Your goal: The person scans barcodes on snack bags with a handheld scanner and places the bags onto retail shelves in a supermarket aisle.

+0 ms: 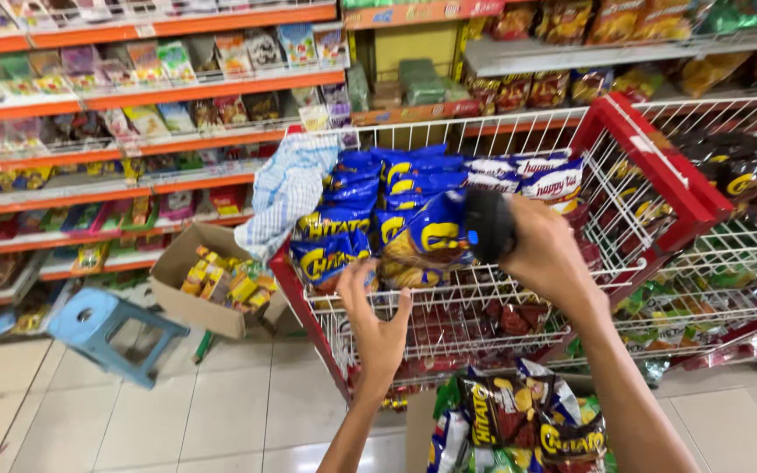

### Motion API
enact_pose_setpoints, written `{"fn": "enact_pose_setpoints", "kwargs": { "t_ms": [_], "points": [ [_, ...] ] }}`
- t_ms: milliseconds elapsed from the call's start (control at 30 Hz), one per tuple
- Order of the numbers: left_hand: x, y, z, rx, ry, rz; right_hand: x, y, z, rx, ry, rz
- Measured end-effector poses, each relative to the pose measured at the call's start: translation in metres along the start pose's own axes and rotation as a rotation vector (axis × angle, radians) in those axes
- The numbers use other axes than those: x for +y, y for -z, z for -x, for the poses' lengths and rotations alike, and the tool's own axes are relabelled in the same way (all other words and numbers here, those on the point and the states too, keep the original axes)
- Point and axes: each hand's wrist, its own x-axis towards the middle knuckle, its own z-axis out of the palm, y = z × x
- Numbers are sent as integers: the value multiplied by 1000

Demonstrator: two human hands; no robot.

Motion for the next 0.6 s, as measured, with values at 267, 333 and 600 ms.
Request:
{"fn": "enact_pose_setpoints", "kwargs": {
  "t_ms": [267, 333, 600],
  "points": [
    [-23, -3, -38, -373, -75, -303, 56, -91, -18, -272, 25, 195],
    [-21, -4, -39, -397, -76, -260, 79, -117, -11, -373, -47, 63],
    [-25, -3, -55, -850, 56, -428, 130, -144, 0, -441, -71, -342]
  ]
}}
